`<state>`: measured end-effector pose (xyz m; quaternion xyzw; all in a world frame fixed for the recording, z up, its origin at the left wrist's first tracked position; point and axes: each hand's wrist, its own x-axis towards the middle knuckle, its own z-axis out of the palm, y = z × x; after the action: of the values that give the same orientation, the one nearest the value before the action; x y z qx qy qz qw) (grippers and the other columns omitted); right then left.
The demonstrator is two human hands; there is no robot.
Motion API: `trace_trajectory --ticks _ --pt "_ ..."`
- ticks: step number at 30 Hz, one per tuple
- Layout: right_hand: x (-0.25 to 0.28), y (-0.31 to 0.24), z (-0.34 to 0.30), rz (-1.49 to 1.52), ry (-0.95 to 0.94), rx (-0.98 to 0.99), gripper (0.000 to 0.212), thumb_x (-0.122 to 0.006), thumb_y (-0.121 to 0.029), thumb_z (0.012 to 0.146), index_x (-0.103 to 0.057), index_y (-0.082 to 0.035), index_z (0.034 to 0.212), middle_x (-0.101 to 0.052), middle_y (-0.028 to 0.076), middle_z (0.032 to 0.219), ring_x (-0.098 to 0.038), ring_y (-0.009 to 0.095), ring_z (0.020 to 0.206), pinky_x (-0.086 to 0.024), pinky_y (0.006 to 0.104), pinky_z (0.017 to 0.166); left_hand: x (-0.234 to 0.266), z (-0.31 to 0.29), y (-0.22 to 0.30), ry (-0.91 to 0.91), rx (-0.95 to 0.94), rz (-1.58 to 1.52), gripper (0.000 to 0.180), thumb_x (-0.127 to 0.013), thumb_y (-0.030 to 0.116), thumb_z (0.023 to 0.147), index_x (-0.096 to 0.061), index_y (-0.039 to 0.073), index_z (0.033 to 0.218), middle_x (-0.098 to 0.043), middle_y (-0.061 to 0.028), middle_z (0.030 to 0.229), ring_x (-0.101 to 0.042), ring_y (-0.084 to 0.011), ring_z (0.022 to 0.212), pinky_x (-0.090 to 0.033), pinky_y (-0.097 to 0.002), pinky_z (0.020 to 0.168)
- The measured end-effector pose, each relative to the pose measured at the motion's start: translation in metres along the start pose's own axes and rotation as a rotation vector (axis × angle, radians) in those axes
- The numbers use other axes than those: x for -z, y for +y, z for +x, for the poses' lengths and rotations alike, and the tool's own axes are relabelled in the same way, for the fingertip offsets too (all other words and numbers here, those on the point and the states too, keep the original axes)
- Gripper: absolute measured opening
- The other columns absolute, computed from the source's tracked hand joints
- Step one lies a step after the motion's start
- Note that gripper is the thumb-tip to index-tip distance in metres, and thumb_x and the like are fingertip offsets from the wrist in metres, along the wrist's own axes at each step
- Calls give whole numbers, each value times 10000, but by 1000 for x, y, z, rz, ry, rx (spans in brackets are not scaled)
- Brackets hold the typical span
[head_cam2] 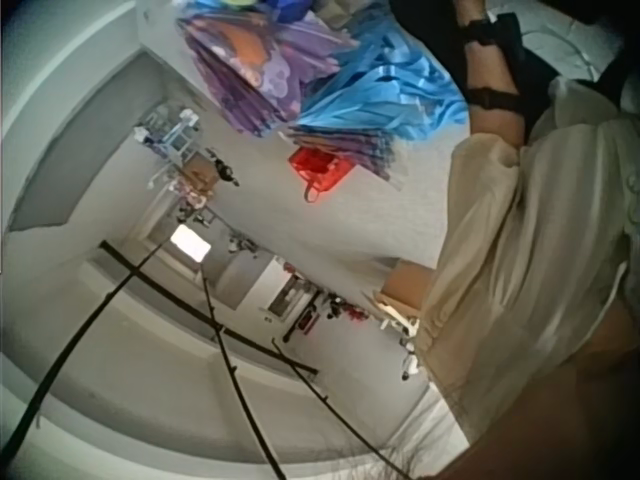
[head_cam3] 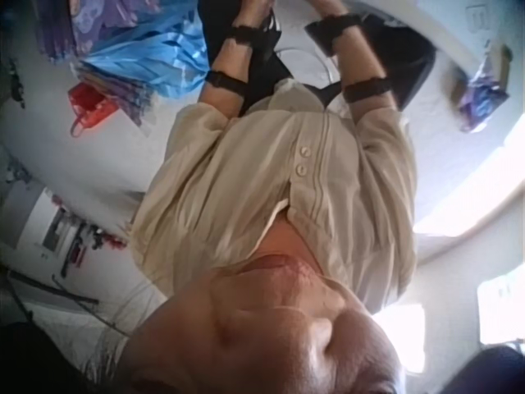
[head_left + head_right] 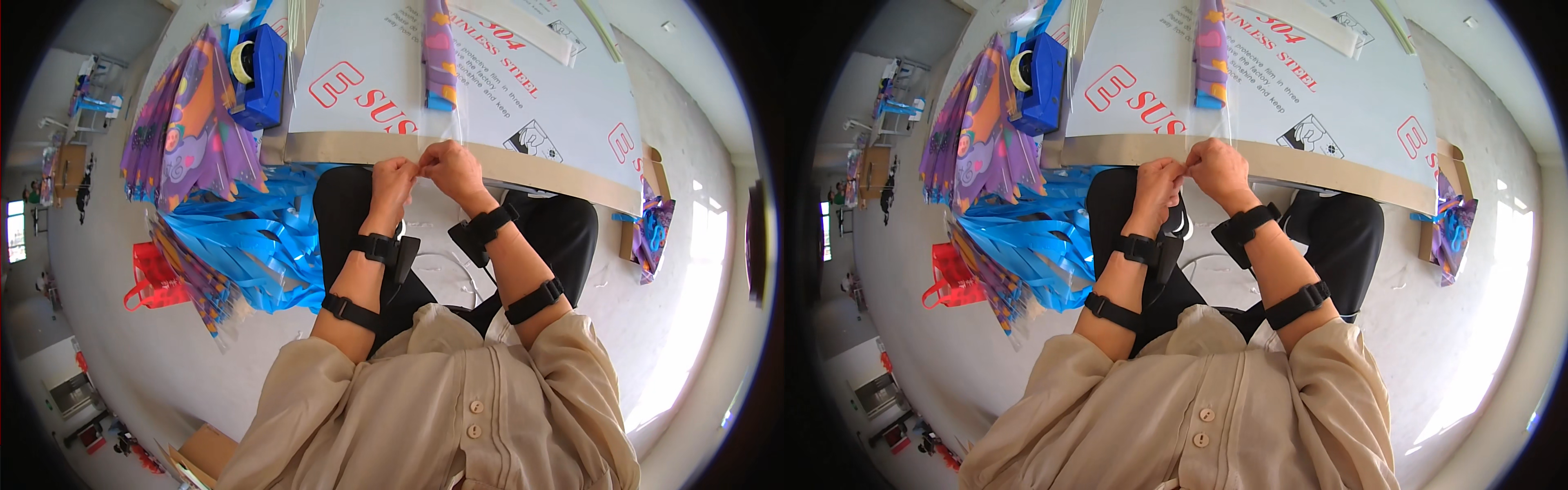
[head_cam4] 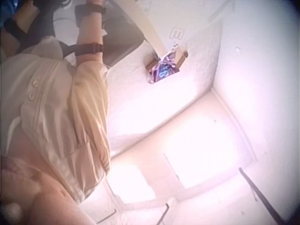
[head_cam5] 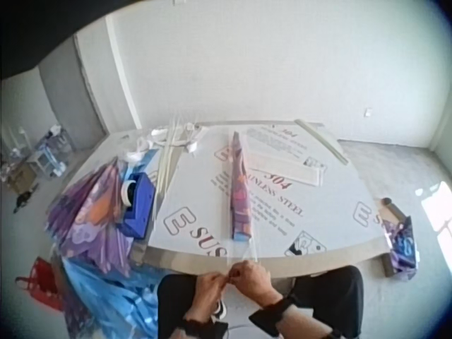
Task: Assembling and packaging colorful kite or streamer objects by folding them and securing them with tape.
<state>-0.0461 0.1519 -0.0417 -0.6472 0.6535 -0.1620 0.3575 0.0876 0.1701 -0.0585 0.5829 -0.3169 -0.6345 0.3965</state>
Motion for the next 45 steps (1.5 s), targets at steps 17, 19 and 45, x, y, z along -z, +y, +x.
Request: trace_trajectory --ticks 17,19,45 --pt "-14 2 -11 -162 107 150 49 -642 -150 705 -688 -134 706 -665 87 753 -645 300 751 -504 411 645 -6 8 -38 191 -143 54 236 -600 118 828 -573 27 612 -448 16 533 -336 -54 399 -239 -228 341" --pt "-16 6 -14 -196 256 337 51 -659 -140 707 -665 -99 736 -653 83 760 -631 296 764 -493 420 636 -7 3 -35 152 -147 9 233 -593 135 843 -582 29 635 -445 21 539 -333 -49 404 -237 -220 344" --pt "-9 26 -19 146 234 385 110 -666 -100 714 -575 -42 699 -607 107 695 -599 303 669 -467 395 595 -14 7 -25 151 -208 65 211 -610 55 759 -547 26 560 -446 23 506 -355 -54 406 -229 -232 352"
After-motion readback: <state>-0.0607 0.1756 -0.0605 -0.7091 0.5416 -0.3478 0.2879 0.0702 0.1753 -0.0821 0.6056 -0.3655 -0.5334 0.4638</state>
